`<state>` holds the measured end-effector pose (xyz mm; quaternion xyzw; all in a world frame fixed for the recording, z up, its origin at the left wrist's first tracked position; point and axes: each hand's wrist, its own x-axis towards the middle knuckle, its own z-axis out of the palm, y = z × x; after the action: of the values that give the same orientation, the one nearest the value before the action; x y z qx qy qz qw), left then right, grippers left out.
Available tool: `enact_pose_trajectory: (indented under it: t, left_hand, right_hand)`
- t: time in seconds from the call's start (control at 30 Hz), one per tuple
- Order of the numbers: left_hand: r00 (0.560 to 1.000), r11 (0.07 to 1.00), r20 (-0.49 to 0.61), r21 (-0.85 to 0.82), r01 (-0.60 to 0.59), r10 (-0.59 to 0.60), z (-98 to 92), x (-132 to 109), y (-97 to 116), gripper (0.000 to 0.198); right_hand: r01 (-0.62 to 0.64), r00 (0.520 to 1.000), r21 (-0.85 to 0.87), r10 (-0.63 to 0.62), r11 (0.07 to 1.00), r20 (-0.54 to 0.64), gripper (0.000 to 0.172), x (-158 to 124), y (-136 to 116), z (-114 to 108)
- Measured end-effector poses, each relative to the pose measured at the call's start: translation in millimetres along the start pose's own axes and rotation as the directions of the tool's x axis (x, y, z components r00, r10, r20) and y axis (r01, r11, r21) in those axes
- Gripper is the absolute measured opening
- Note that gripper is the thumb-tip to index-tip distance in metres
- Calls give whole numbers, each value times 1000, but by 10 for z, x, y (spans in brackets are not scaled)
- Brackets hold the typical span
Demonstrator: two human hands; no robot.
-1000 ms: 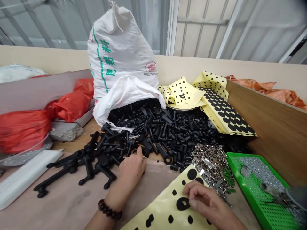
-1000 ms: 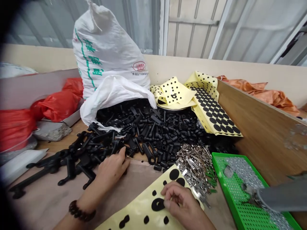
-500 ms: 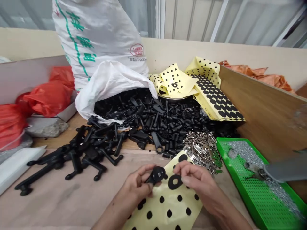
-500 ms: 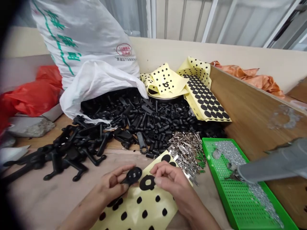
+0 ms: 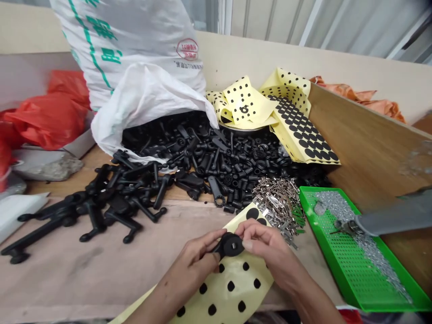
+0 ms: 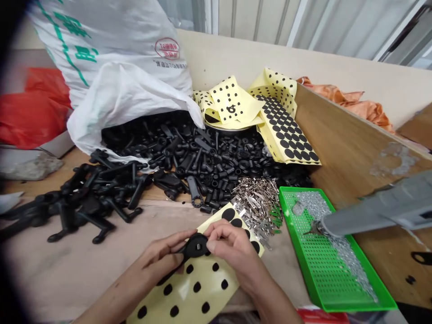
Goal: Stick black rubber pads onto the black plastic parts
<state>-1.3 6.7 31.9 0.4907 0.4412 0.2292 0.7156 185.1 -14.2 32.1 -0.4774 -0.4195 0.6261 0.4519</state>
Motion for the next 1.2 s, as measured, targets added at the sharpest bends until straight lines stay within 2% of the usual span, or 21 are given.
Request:
enact_pose_trajectory:
  t: [0.1, 0.33, 0.43, 0.53, 0.67, 0.77, 0.87, 0.93, 1.0, 1.1, 1.2]
  left_hand:
    - [999, 999, 35, 36, -27, 26, -12, -8, -15, 51]
    - [999, 991, 21, 123, -43, 40, -9, -34, -50, 48]
    - [999, 988, -7, 153, -36, 37, -2, -37, -74, 46]
    - [995, 976, -45, 202, -75, 86, 16, -21, -108, 43]
    - [983, 959, -81, 247, -140, 165, 41, 2, -145, 36]
    - [979, 956, -93, 249, -154, 182, 47, -7, -155, 35]
    - [985, 977, -106, 180, -116, 137, 41, -29, -168, 39]
    - [988, 988, -113, 121, -95, 109, 31, -43, -181, 42]
    - [986, 991, -126, 89, -99, 110, 16, -51, -197, 44]
    - [980, 991, -154, 74, -113, 124, -9, -59, -224, 45]
    - [978, 991, -166, 72, -117, 127, -23, -83, -238, 45]
  right_hand:
    - [-10, 1000, -8, 10, 1000, 1, 16, -3, 13, 0]
    - [9, 1000, -52, -10, 999, -17, 12, -2, 28, 3]
    - [8, 1000, -81, -10, 997, -25, 12, -2, 16, 18]
    - [7, 999, -105, -10, 994, -33, 12, -8, 11, 38]
    - [61, 998, -146, -65, 987, -24, 11, -19, 32, 45]
    - [95, 995, -158, -100, 983, -20, 11, -36, 57, 28]
    - [0, 999, 41, -2, 999, 43, 14, -58, 89, 17]
    - [-76, 993, 228, 53, 971, 106, 15, -70, 122, 26]
    - [-103, 990, 367, 58, 924, 133, 14, -77, 162, 50]
    - [-123, 990, 478, 73, 870, 123, 13, -76, 208, 102]
    - [-136, 989, 504, 89, 853, 116, 14, -78, 208, 150]
